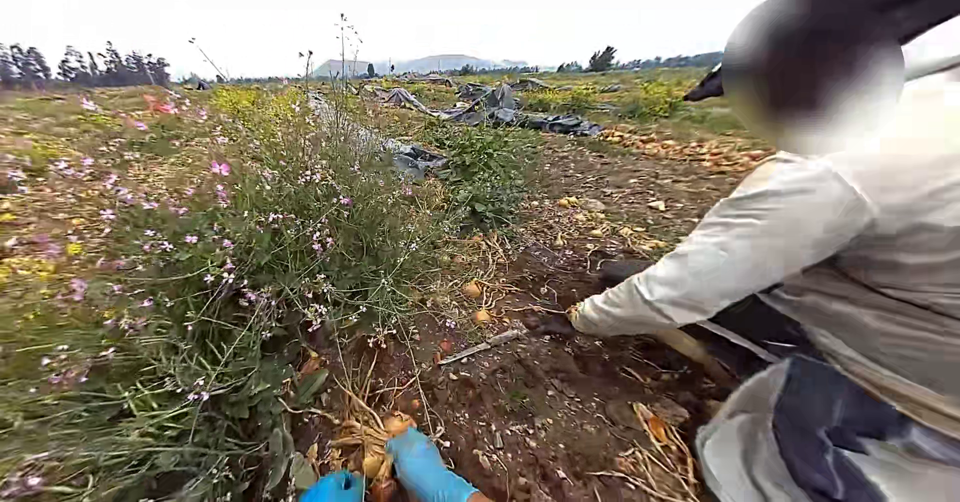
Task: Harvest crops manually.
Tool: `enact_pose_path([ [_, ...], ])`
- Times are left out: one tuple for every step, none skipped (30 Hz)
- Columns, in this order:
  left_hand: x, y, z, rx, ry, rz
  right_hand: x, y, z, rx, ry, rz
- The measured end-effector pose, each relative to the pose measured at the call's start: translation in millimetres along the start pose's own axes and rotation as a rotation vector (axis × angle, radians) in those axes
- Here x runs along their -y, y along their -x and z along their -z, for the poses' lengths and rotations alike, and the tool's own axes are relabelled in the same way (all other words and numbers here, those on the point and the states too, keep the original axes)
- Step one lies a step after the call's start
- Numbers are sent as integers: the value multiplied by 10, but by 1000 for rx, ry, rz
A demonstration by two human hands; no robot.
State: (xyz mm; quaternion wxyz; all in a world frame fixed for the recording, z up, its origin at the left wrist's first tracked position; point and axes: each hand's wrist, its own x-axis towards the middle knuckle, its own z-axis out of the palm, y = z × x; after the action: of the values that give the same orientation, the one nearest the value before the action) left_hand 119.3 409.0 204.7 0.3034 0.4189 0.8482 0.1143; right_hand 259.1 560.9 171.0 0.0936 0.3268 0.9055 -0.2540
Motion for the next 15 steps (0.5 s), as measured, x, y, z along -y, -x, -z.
enact_pose_path([
  [98, -73, 21, 51, 51, 31, 6, 164, 34, 8, -23, -24],
  [210, -128, 44, 105, 102, 36, 3, 325, 65, 17, -33, -40],
  [303, -145, 83, 159, 158, 37, -5, 479, 105, 23, -28, -49],
  [355, -136, 139, 201, 226, 42, -33, 628, 165, 22, -23, -56],
  [384, -106, 180, 222, 292, 48, -96, 776, 222, 15, -9, -63],
  [416, -62, 191, 227, 346, 59, -182, 940, 255, 4, 4, -69],
  [454, -15, 192, 227, 381, 62, -272, 1116, 276, -8, 12, -76],
  [479, 29, 194, 210, 401, 62, -357, 1295, 302, -8, 21, -90],
  [487, 63, 197, 183, 412, 61, -447, 1477, 331, -10, 33, -109],
  [488, 96, 202, 161, 421, 60, -539, 1666, 356, -4, 44, -131],
  [488, 124, 206, 136, 422, 63, -640, 1857, 366, 9, 59, -155],
  [485, 146, 216, 114, 418, 67, -747, 2045, 367, 19, 70, -178],
  [476, 168, 231, 94, 417, 75, -861, 2221, 351, 17, 69, -201],
  [466, 194, 244, 72, 417, 78, -978, 2383, 322, 3, 60, -227],
  [448, 232, 258, 62, 426, 70, -1080, 2539, 303, -9, 43, -256],
])
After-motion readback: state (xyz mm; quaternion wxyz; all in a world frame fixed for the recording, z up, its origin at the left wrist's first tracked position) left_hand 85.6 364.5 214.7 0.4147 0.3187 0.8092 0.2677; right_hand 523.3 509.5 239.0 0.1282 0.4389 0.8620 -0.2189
